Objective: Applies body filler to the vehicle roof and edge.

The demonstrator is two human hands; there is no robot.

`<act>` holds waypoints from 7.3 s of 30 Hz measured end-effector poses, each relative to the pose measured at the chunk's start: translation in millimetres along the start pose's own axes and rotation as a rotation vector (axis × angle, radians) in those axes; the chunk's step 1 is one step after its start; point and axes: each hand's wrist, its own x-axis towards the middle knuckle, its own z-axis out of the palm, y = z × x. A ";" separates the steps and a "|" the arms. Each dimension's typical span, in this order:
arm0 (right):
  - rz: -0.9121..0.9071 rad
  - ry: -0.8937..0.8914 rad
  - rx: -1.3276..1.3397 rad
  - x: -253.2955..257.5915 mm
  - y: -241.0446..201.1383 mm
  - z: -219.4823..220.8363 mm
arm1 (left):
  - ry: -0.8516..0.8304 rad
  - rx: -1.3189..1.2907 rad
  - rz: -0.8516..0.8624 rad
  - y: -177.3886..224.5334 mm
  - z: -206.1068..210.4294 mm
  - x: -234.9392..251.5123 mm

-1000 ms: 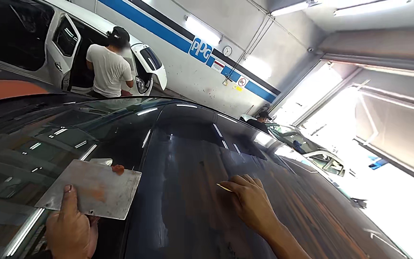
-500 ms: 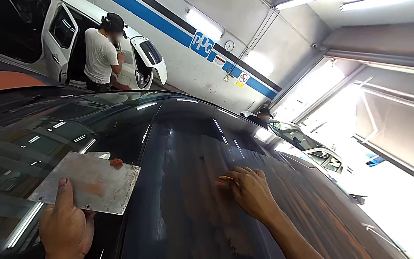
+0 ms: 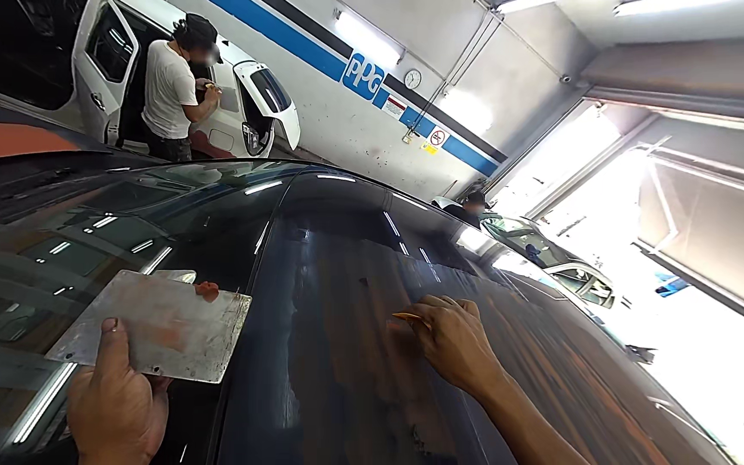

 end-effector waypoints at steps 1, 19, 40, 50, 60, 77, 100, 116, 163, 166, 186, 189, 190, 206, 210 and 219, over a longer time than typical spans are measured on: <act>0.005 -0.017 -0.010 1.6 -1.6 1.8 | 0.001 0.001 -0.003 0.6 0.5 0.0; -0.168 0.200 0.274 -30.3 -22.6 -14.8 | 0.014 -0.028 -0.027 2.1 1.9 0.5; -0.486 0.232 -0.001 -46.0 -61.4 28.3 | 0.017 -0.043 -0.044 5.1 1.6 -4.0; -0.346 0.175 -0.061 -24.7 -84.0 22.9 | 0.018 -0.064 -0.065 6.1 2.2 -2.8; -0.338 0.209 -0.076 -22.4 -81.3 15.6 | 0.010 -0.068 -0.079 7.4 2.2 -4.8; -0.282 0.204 0.256 -42.8 -88.3 -31.7 | 0.125 -0.206 -0.069 9.4 -1.3 1.8; -0.565 0.095 -0.108 46.3 -193.2 35.0 | 0.134 -0.230 -0.101 8.7 -0.7 3.3; -0.541 0.045 -0.128 50.2 -193.5 25.0 | 0.120 -0.247 -0.095 9.7 0.8 3.0; -0.402 -0.085 -0.127 59.0 -206.8 6.1 | 0.115 -0.237 -0.098 9.9 -0.9 4.5; -0.462 -0.015 -0.090 56.1 -206.2 7.2 | 0.101 -0.231 -0.099 9.0 -3.3 1.7; -1.156 -0.126 0.031 -3.2 -181.8 3.5 | 0.086 -0.248 -0.103 15.0 -2.6 -2.5; -1.196 -0.174 0.023 3.7 -185.2 1.6 | 0.077 -0.238 -0.117 14.7 -3.6 -1.5; -1.208 -0.203 0.028 6.4 -185.3 0.2 | 0.074 -0.238 -0.119 14.6 -3.7 -1.0; -1.254 -0.225 0.072 12.4 -180.0 4.6 | 0.049 -0.215 -0.133 13.3 -5.8 1.1; -1.202 -0.286 0.033 3.9 -172.7 -4.0 | 0.047 -0.221 -0.126 14.4 -5.4 1.5; -1.045 -0.098 -0.112 -6.6 -190.3 -10.6 | 0.050 -0.238 -0.112 13.7 -4.4 1.4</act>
